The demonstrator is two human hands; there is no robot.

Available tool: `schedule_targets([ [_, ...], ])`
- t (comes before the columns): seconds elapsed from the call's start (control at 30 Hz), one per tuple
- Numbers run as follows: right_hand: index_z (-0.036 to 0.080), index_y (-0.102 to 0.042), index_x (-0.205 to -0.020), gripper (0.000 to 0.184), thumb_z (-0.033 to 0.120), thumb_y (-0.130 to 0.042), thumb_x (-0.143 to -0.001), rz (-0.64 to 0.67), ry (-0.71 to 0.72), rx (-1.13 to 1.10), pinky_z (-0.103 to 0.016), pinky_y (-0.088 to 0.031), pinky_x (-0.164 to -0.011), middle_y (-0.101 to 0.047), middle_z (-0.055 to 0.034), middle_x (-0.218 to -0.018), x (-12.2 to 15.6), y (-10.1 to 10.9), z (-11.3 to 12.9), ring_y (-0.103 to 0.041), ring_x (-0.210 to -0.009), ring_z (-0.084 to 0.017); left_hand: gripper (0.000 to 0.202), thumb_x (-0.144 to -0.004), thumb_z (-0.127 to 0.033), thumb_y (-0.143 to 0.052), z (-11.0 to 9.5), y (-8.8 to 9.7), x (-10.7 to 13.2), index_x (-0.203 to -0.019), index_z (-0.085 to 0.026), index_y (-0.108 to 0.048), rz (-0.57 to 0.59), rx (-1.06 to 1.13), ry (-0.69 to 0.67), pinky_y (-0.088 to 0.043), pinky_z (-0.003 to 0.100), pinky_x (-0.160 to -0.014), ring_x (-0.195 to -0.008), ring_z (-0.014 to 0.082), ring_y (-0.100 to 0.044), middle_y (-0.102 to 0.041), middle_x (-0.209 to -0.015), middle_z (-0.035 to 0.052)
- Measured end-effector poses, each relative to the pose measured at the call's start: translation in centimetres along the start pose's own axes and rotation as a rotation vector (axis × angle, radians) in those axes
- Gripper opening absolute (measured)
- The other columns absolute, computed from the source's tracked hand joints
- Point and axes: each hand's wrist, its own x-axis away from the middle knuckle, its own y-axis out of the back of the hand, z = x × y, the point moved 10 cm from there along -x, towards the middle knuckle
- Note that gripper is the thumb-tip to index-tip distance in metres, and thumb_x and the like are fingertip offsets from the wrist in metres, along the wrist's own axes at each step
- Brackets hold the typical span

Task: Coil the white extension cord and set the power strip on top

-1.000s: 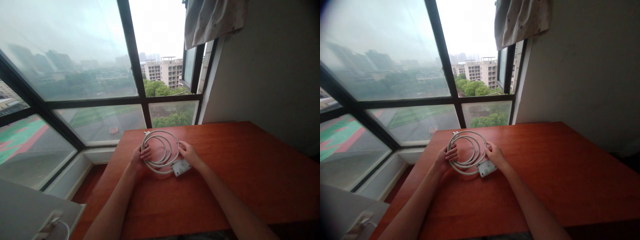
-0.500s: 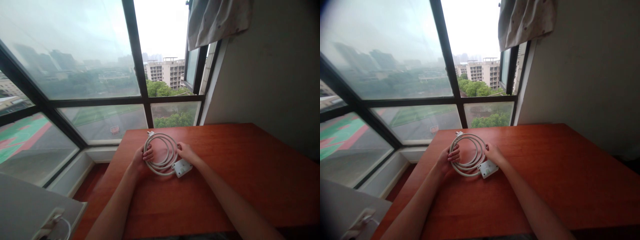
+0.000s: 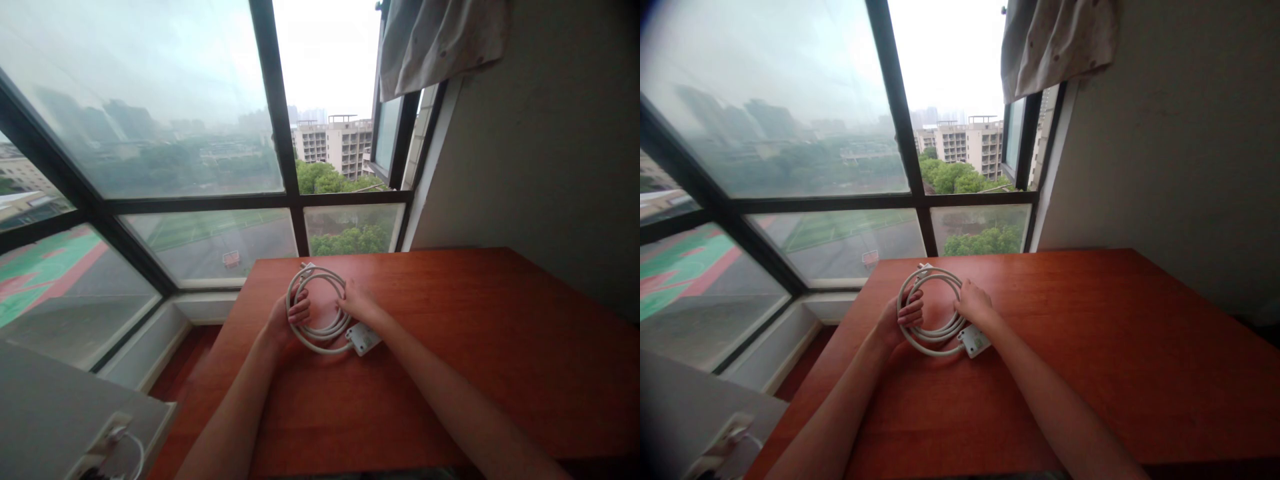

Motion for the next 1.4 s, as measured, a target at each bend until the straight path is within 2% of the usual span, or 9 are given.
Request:
schedule_targets([
  [0.13,0.015,-0.049,-0.113,0.031,0.025,-0.052,-0.084,0.014,0.049,0.025,-0.030,-0.044,-0.075,-0.066,-0.0149,-0.106,0.2,-0.3,0.6,-0.065,-0.096,-0.025,0.035,-0.099,-0.031,-0.031,0.1,0.2,-0.1,-0.070,-0.016,-0.045,0.000,0.008,0.012,-0.024,0.018,-0.038,-0.030,0.0054,-0.029,-0.024,-0.043,-0.0093],
  [0.3,0.012,-0.046,-0.119,0.033,0.019,-0.040,-0.088,0.036,0.056,0.000,-0.031,-0.044,-0.074,-0.065,-0.0178,-0.107,0.1,-0.9,0.6,-0.065,-0.094,-0.026,0.032,-0.098,-0.030,-0.035,0.1,0.6,-0.2,-0.071,-0.016,-0.046,-0.036,0.026,0.018,-0.025,0.018,-0.039,-0.032,0.0051,-0.031,-0.026,-0.045,-0.0086],
  [0.43,0.012,-0.047,-0.119,0.031,0.021,-0.039,-0.090,0.046,0.069,-0.022,-0.030,-0.043,-0.076,-0.065,-0.0170,-0.109,0.2,-1.1,0.4,-0.064,-0.096,-0.025,0.030,-0.097,-0.030,-0.038,-0.1,0.9,0.0,-0.073,-0.015,-0.047,-0.079,0.030,0.017,-0.026,0.017,-0.039,-0.033,0.0048,-0.031,-0.028,-0.046,-0.0084],
  [0.63,0.014,-0.049,-0.114,0.026,0.020,-0.044,-0.089,0.003,0.145,-0.058,-0.027,-0.041,-0.079,-0.065,-0.0133,-0.106,0.5,-0.6,0.7,-0.061,-0.097,-0.021,0.041,-0.092,-0.050,-0.043,-0.6,0.4,0.3,-0.073,-0.014,-0.048,-0.086,0.021,0.014,-0.028,0.017,-0.039,-0.035,0.0047,-0.031,-0.029,-0.048,-0.0087],
  [0.77,0.015,-0.050,-0.109,0.021,0.019,-0.045,-0.089,-0.028,0.184,-0.073,-0.026,-0.039,-0.078,-0.065,-0.0117,-0.105,0.7,0.1,1.1,-0.060,-0.095,-0.019,0.031,-0.093,-0.037,-0.044,-1.0,-0.1,0.3,-0.073,-0.014,-0.048,-0.076,-0.007,0.001,-0.029,0.017,-0.040,-0.035,0.0043,-0.032,-0.029,-0.049,-0.0085],
  [0.93,0.017,-0.050,-0.108,0.020,0.022,-0.048,-0.089,-0.021,0.219,-0.053,-0.026,-0.039,-0.077,-0.065,-0.0109,-0.105,1.0,0.8,1.3,-0.061,-0.094,-0.020,0.018,-0.088,-0.024,-0.045,-1.2,0.1,0.4,-0.074,-0.014,-0.049,-0.114,-0.072,0.003,-0.031,0.017,-0.040,-0.033,0.0038,-0.031,-0.032,-0.049,-0.0088],
  [1.1,0.019,-0.051,-0.112,0.022,0.023,-0.043,-0.092,-0.009,0.199,0.057,-0.029,-0.041,-0.076,-0.066,-0.0118,-0.106,1.3,1.3,1.7,-0.063,-0.094,-0.022,0.013,-0.085,-0.023,-0.047,-1.3,0.4,0.5,-0.078,-0.013,-0.051,-0.124,-0.103,0.000,-0.031,0.017,-0.039,-0.032,0.0041,-0.029,-0.031,-0.047,-0.0099],
  [1.27,0.019,-0.045,-0.126,0.034,0.027,-0.043,-0.093,-0.008,0.161,0.159,-0.031,-0.043,-0.078,-0.064,-0.0137,-0.112,1.7,1.2,2.1,-0.064,-0.097,-0.024,0.026,-0.089,-0.036,-0.048,-1.3,1.6,0.2,-0.072,-0.016,-0.047,-0.201,-0.149,0.010,-0.024,0.016,-0.033,-0.029,0.0040,-0.022,-0.024,-0.042,-0.0121],
  [1.4,0.021,-0.047,-0.127,0.039,0.040,-0.045,-0.093,-0.057,0.198,0.144,-0.032,-0.043,-0.083,-0.063,-0.0122,-0.116,2.6,2.3,1.4,-0.060,-0.105,-0.024,0.036,-0.090,-0.048,-0.049,-1.4,2.6,0.1,-0.071,-0.017,-0.045,-0.261,-0.205,0.002,-0.021,0.014,-0.032,-0.028,0.0033,-0.020,-0.025,-0.041,-0.0125],
])
